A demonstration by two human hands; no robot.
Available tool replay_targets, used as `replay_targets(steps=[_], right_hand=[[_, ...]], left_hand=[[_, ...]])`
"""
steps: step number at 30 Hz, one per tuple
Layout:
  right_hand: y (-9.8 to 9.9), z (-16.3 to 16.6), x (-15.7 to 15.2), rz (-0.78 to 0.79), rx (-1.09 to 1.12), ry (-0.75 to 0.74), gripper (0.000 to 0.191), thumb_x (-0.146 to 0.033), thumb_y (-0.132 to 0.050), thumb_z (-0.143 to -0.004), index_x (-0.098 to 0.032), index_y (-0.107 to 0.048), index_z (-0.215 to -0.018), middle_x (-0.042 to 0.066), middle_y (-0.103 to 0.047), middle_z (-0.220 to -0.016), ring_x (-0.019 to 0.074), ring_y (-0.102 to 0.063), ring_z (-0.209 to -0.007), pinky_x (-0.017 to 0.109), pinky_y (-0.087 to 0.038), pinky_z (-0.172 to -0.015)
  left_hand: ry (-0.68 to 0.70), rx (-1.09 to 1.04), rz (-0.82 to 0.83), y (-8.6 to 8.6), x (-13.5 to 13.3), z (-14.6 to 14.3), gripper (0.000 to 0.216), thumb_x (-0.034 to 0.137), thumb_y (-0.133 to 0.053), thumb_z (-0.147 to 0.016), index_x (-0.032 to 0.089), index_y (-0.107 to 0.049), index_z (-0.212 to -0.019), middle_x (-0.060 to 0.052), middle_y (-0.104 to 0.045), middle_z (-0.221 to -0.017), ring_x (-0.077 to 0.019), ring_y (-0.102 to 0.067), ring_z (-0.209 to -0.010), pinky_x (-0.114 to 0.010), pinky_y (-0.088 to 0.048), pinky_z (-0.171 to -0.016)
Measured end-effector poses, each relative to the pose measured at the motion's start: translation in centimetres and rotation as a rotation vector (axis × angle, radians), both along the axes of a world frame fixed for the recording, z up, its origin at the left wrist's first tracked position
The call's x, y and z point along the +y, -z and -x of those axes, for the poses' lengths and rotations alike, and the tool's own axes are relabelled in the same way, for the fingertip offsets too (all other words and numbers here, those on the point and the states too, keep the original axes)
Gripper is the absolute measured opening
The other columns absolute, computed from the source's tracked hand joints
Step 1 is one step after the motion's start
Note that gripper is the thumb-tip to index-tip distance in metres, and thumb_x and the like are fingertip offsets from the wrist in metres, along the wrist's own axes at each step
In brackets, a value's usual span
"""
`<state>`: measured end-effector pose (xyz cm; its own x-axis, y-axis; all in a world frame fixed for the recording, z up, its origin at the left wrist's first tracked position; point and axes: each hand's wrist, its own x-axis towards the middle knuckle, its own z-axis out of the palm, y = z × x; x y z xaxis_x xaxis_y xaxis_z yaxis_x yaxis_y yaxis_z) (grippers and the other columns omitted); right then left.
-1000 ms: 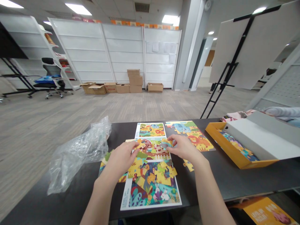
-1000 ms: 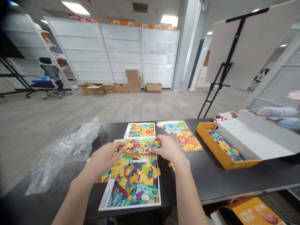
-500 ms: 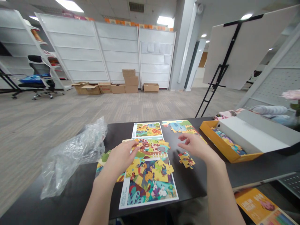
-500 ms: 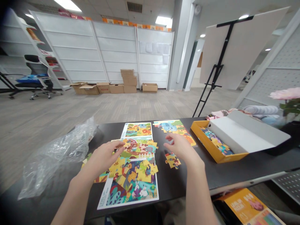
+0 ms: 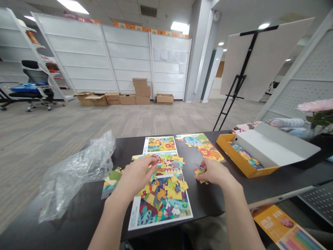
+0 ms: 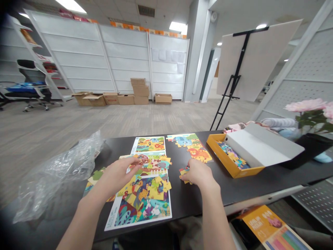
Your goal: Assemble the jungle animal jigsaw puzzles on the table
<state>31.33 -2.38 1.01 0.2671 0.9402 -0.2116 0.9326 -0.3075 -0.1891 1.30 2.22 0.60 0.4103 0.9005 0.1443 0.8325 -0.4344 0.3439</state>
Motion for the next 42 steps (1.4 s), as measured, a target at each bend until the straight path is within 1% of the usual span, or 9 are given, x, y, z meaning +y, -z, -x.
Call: replay_targets(steps=[5, 8, 11, 13, 16, 20, 26, 35, 42], right_hand=[[1.1, -0.4, 0.4, -0.086, 0.070, -0.058, 0.041, -0.039, -0.084, -0.058, -0.021, -0.061, -0.087, 0.010, -0.072, -0.097, 0.0271, -0.068, -0.086, 0.029, -0.042, -0.059], [1.7, -1.2, 0.6, -0.132, 0.200, -0.075, 0.044, -0.034, -0.084, -0.057, -0.021, -0.057, -0.090, 0.005, -0.070, -0.085, 0.0226, -0.066, -0.075, 0.028, -0.041, -0.057], [1.6, -1.4, 0.8, -0.160, 0.448, -0.074, 0.031, -0.028, -0.075, -0.067, -0.022, -0.051, -0.087, -0.003, -0.062, -0.065, 0.0176, -0.061, -0.060, 0.027, -0.041, -0.054], [1.2, -1.1, 1.0, -0.243, 0.664, -0.083, 0.025, -0.029, -0.069, -0.073, -0.023, -0.049, -0.088, -0.004, -0.061, -0.063, 0.0165, -0.062, -0.058, 0.027, -0.044, -0.056], [0.9, -0.2, 1.5, -0.374, 0.944, -0.098, 0.030, -0.038, -0.069, -0.077, -0.023, -0.048, -0.091, -0.003, -0.065, -0.069, 0.0182, -0.068, -0.066, 0.029, -0.048, -0.063], [1.3, 1.5, 2.4, -0.389, 1.134, -0.147, 0.040, -0.048, -0.074, -0.075, -0.023, -0.049, -0.093, -0.002, -0.066, -0.072, 0.0186, -0.069, -0.071, 0.029, -0.050, -0.064], [1.9, 3.5, 3.0, -0.346, 1.230, -0.215, 0.041, -0.050, -0.075, -0.076, -0.022, -0.051, -0.092, -0.001, -0.068, -0.073, 0.0153, -0.066, -0.068, 0.027, -0.052, -0.061], [1.8, 4.0, 2.7, -0.326, 1.267, -0.278, 0.032, -0.045, -0.071, -0.082, -0.022, -0.055, -0.097, -0.003, -0.066, -0.070, 0.0146, -0.064, -0.067, 0.029, -0.054, -0.064], [2.0, 3.9, 2.6, -0.304, 1.280, -0.275, 0.031, -0.040, -0.071, -0.081, -0.022, -0.058, -0.104, 0.002, -0.072, -0.086, 0.0160, -0.069, -0.077, 0.030, -0.056, -0.068]], left_hand=[[0.050, -0.048, -0.016, 0.5, -0.3, -0.5, 0.029, 0.034, -0.047, -0.096, 0.024, -0.070, -0.109, -0.007, -0.073, -0.119, -0.0272, -0.068, -0.108, -0.036, -0.050, -0.088], [0.060, -0.067, -0.015, 0.9, -0.3, -0.5, 0.029, 0.035, -0.048, -0.096, 0.023, -0.070, -0.110, -0.008, -0.073, -0.120, -0.0277, -0.067, -0.111, -0.038, -0.050, -0.092], [0.060, -0.089, -0.005, 1.1, -0.1, -0.5, 0.030, 0.037, -0.048, -0.096, 0.024, -0.069, -0.111, -0.007, -0.073, -0.120, -0.0277, -0.067, -0.113, -0.039, -0.050, -0.094], [0.061, -0.124, 0.013, 1.2, 0.0, -0.6, 0.029, 0.038, -0.049, -0.095, 0.024, -0.069, -0.111, -0.006, -0.074, -0.120, -0.0272, -0.067, -0.112, -0.038, -0.050, -0.095], [0.070, -0.210, 0.041, 1.1, 0.1, -1.0, 0.027, 0.037, -0.050, -0.094, 0.023, -0.070, -0.107, -0.006, -0.075, -0.117, -0.0265, -0.068, -0.109, -0.039, -0.051, -0.095], [0.119, -0.423, 0.145, 1.1, 0.0, -2.3, 0.027, 0.041, -0.052, -0.095, 0.022, -0.071, -0.100, -0.006, -0.077, -0.107, -0.0238, -0.072, -0.097, -0.036, -0.056, -0.086], [0.153, -0.716, 0.355, 1.8, 0.0, -3.7, 0.027, 0.043, -0.061, -0.090, 0.020, -0.070, -0.100, -0.007, -0.078, -0.099, -0.0229, -0.075, -0.090, -0.034, -0.061, -0.081], [0.115, -0.842, 0.485, 1.3, -0.2, -4.0, 0.028, 0.042, -0.068, -0.082, 0.017, -0.070, -0.092, -0.006, -0.076, -0.081, -0.0224, -0.075, -0.077, -0.036, -0.063, -0.076], [0.068, -0.892, 0.483, 1.7, 0.1, -3.7, 0.029, 0.042, -0.069, -0.080, 0.017, -0.069, -0.093, -0.006, -0.077, -0.082, -0.0225, -0.075, -0.077, -0.039, -0.063, -0.077]])
